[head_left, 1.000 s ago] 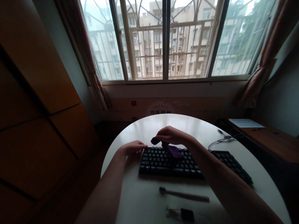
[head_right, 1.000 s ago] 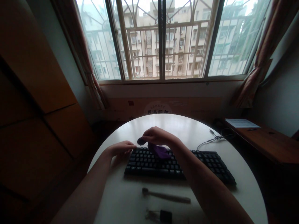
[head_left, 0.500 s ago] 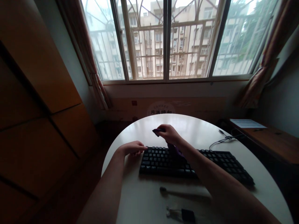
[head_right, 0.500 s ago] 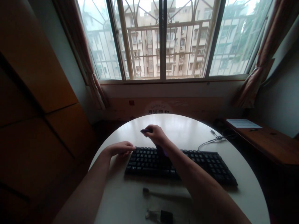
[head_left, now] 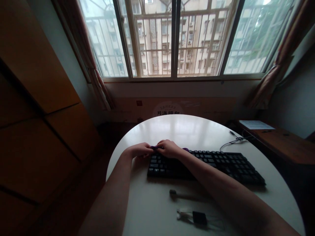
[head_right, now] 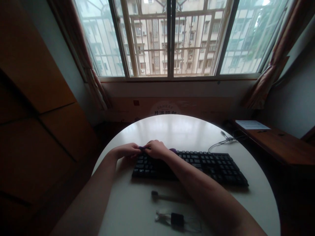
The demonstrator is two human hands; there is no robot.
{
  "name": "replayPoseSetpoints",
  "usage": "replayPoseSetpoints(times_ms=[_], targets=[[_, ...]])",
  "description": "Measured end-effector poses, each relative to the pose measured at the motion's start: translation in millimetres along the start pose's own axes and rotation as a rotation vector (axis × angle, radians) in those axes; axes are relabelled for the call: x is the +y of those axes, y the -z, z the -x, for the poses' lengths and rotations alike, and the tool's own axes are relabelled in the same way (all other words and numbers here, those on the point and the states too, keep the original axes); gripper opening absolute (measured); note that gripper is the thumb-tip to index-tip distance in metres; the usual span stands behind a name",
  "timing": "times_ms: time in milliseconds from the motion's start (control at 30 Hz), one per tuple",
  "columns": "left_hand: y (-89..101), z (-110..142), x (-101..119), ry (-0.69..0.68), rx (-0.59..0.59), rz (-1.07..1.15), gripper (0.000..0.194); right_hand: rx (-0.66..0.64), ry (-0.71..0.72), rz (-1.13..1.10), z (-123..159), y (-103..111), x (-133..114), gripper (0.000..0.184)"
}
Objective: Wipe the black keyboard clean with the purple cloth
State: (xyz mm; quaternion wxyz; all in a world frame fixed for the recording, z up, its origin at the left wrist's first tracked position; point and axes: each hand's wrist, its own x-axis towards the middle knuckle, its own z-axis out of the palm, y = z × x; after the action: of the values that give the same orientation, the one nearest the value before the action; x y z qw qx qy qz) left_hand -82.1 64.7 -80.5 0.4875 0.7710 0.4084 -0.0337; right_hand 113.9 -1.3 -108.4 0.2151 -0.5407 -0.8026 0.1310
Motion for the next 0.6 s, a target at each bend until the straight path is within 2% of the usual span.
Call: replayPoseSetpoints(times_ms=[100,233,433,600], targets=[[-0.5,-2.0,-1.2,0.016,0.007,0.046,0.042,-0.021,-0.011,-0.069,-1.3,3.0,3.5,0.031],[-0.4,-2.7,-1.4,0.039,-0.007,0.078,0.050,-0.089,-0.038,-0.116,0.2,15.6,8.5,0.032],[0.6,-3.0,-1.1,0.037,-0.010,0.095,0.057,-0.203,-0.139,-0.036,11.3,44.4,15.6,0.041],[1.2,-5.3,-1.4,0.036,-0.011,0.087,0.057,-0.372,-0.167,0.092,21.9,72.6,20.5,0.034]])
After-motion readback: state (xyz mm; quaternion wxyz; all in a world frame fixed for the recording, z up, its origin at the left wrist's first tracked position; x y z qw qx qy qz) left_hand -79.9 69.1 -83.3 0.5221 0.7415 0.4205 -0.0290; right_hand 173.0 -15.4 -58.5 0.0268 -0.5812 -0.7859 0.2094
